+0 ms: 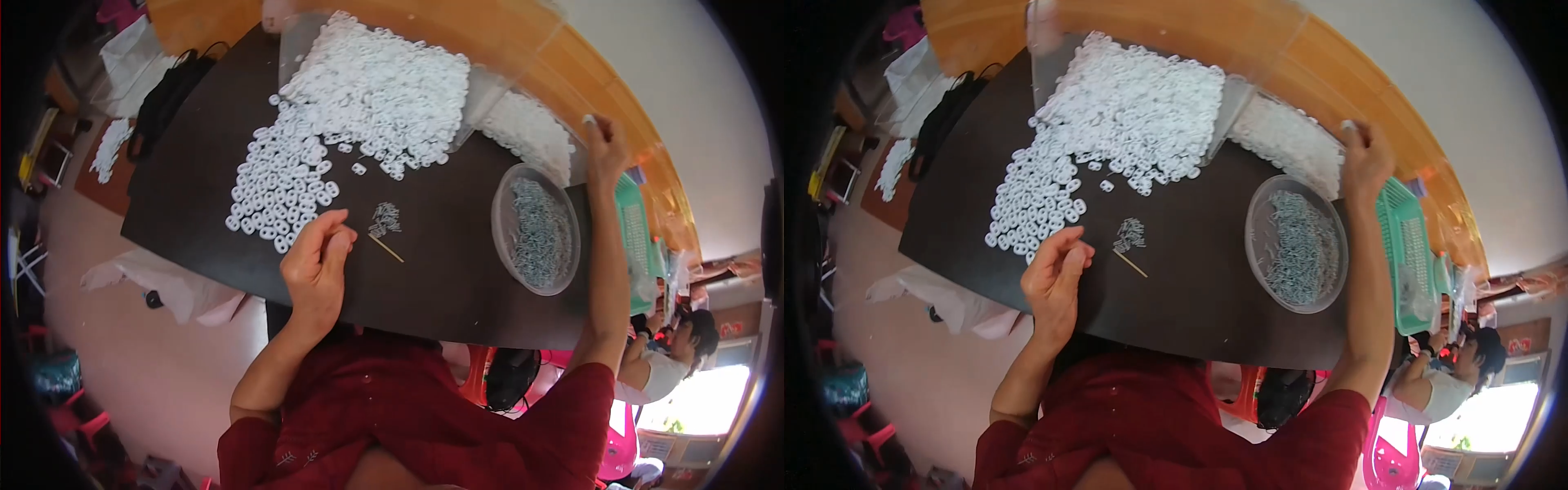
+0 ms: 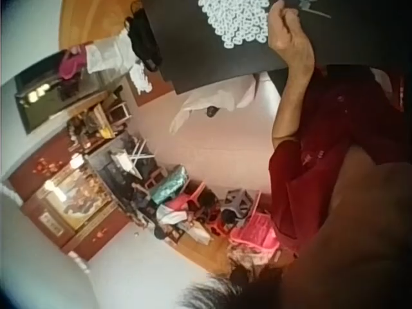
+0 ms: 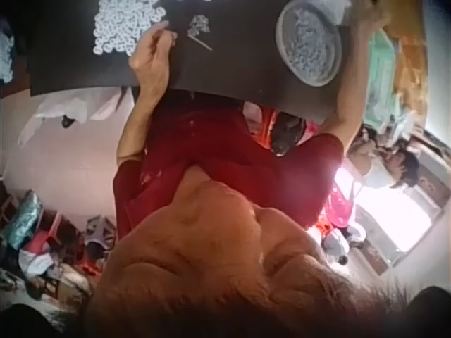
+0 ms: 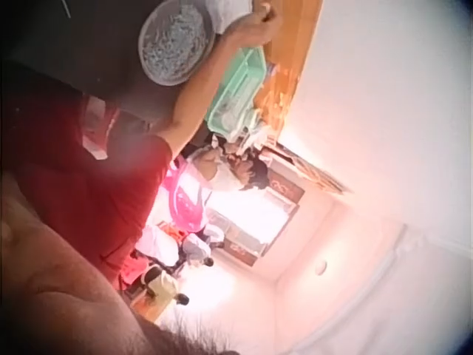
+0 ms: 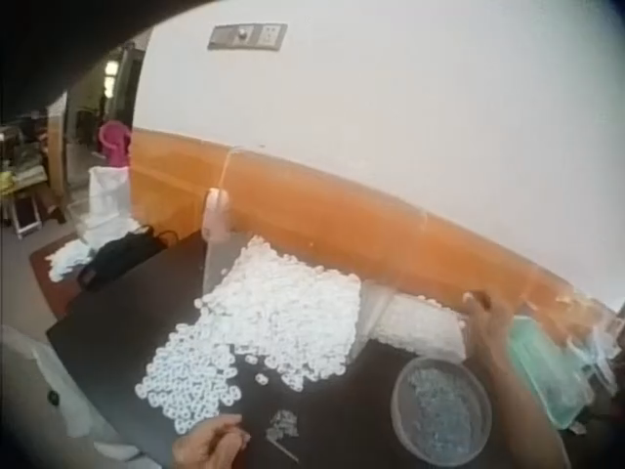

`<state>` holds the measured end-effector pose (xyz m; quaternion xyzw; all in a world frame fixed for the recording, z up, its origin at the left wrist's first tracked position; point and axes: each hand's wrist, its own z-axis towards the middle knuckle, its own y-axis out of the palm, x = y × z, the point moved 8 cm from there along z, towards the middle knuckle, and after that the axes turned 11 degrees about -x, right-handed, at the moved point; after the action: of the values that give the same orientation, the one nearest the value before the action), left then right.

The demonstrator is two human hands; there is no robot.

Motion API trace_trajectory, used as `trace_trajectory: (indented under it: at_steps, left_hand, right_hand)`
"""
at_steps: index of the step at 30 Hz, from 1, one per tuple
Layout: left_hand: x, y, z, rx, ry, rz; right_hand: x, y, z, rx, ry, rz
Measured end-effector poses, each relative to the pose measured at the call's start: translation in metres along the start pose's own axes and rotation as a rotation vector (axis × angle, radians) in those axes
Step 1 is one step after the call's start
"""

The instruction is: Manually assembling small white plastic components by attaching metal clips or rings.

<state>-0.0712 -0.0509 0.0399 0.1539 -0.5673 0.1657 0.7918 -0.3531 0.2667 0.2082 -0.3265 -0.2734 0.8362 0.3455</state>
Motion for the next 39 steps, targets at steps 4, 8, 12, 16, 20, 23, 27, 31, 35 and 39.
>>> trace_trajectory:
  at_steps: [4, 8, 12, 16, 20, 23, 27, 31, 35, 39]
  left_hand:
    - [0.015, 0.005, 0.012, -0.053, 0.103, 0.368]
    - [0.029, 0.015, 0.02, -0.149, 0.165, 0.631]
    - [0.024, 0.018, 0.025, -0.131, 0.141, 0.657]
    - [0.02, 0.016, 0.034, -0.109, 0.135, 0.702]
    - [0.026, 0.01, 0.046, -0.086, 0.156, 0.711]
    - [0.02, 0.008, 0.049, -0.102, 0.108, 0.697]
    - [0.014, 0.013, 0.053, -0.149, 0.127, 0.697]
    - [0.014, 0.015, 0.06, -0.181, 0.163, 0.73]
    - [0.008, 0.01, 0.071, -0.23, 0.168, 0.818]
    - [0.004, 0.002, 0.08, -0.243, 0.221, 0.885]
  right_hand:
    - [0.042, 0.004, 0.022, 0.0, 0.057, -0.29]
    - [-0.038, 0.015, -0.025, 0.01, -0.176, -0.165]
    - [-0.108, 0.052, -0.088, -0.277, -0.47, 0.128]
    - [-0.138, 0.113, -0.136, -0.699, -0.424, 0.457]
    - [-0.161, 0.142, -0.16, -0.884, -0.415, 0.525]
    - [-0.171, 0.148, -0.168, -0.862, -0.479, 0.529]
    - [-0.177, 0.15, -0.173, -0.786, -0.548, 0.48]
    - [-0.184, 0.148, -0.176, -0.736, -0.622, 0.414]
    - [-0.195, 0.139, -0.18, -0.681, -0.739, 0.325]
    - [-0.193, 0.135, -0.186, -0.631, -0.786, 0.253]
